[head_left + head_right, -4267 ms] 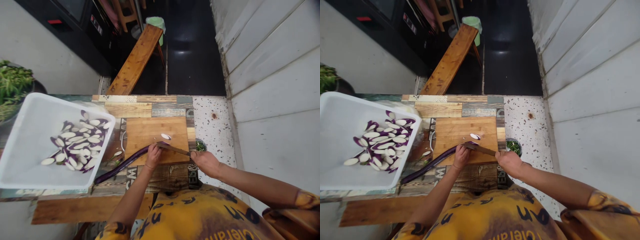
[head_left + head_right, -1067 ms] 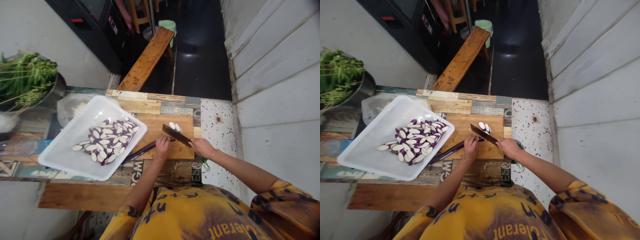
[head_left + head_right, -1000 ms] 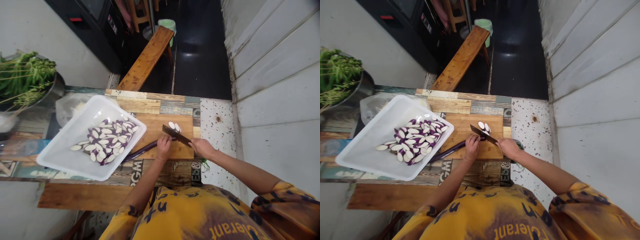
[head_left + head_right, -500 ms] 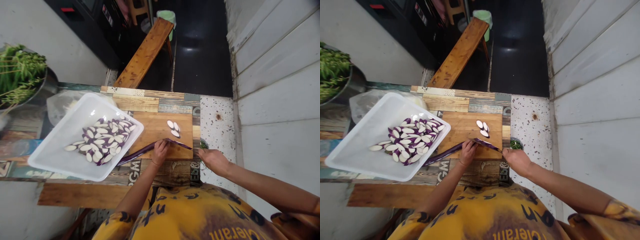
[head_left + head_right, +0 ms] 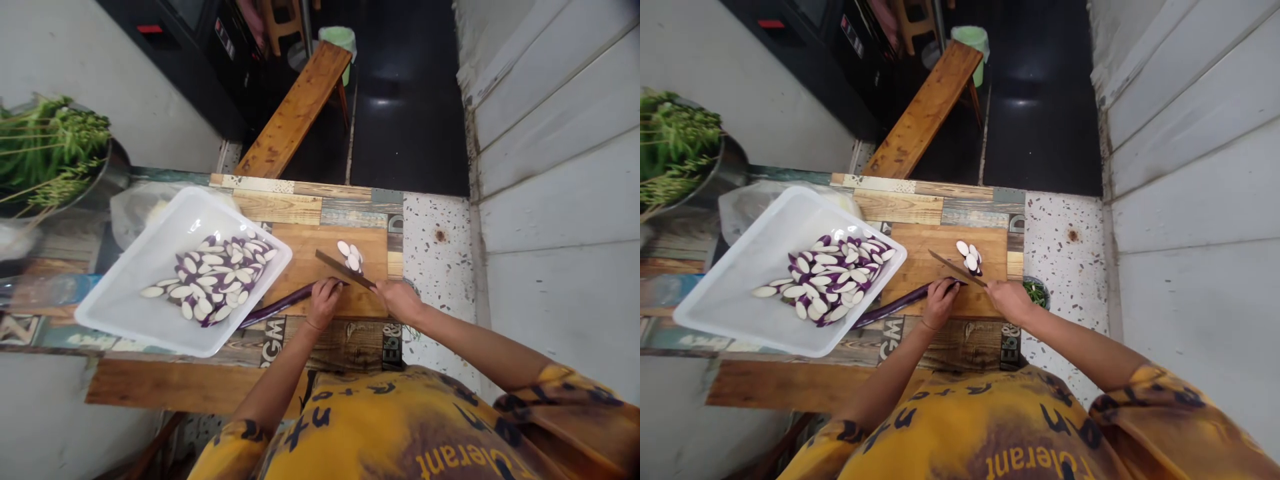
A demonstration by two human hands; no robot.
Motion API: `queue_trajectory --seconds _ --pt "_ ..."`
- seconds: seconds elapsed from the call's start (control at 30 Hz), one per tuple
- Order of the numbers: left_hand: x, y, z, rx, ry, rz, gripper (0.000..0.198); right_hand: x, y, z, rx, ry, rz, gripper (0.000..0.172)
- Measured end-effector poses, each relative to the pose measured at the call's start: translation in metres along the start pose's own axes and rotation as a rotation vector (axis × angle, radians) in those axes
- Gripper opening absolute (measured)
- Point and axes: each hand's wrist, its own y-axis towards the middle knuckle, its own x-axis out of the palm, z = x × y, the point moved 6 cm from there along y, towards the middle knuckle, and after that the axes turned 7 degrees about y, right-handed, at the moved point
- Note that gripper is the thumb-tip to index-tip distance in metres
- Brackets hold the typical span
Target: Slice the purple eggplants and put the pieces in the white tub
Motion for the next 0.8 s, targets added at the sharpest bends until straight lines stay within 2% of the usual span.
queue_trajectory --seconds 0.17,0.33,0.47,0.6,0.7,0.8 --pt "0.003 -0.007 -0.004 0.004 0.056 0.010 0.026 -0.001 -0.037 0.007 -0.117 -0.064 -0.030 0.023" --pt "0.008 -0.016 -0.014 -0.008 -0.039 -0.031 0.027 -0.002 -0.048 0.015 -0.115 -0.097 -0.065 0.019" --pt "0.009 -0.019 -0.016 0.001 -0.070 -0.041 0.027 -0.003 -0.040 0.016 -0.115 -0.083 -0.102 0.026" --pt "0.005 -0.017 -0.013 0.026 -0.079 -0.021 0.025 0.002 -0.011 -0.001 -0.111 -0.044 -0.107 0.032" --pt "0.001 -0.014 -0.010 0.027 -0.093 -0.015 0.024 0.007 0.009 -0.012 -0.049 -0.023 -0.076 0.038" --pt "-0.002 -0.013 -0.009 0.016 -0.101 0.014 0.024 0.004 0.009 -0.008 0.024 0.008 -0.030 0.042"
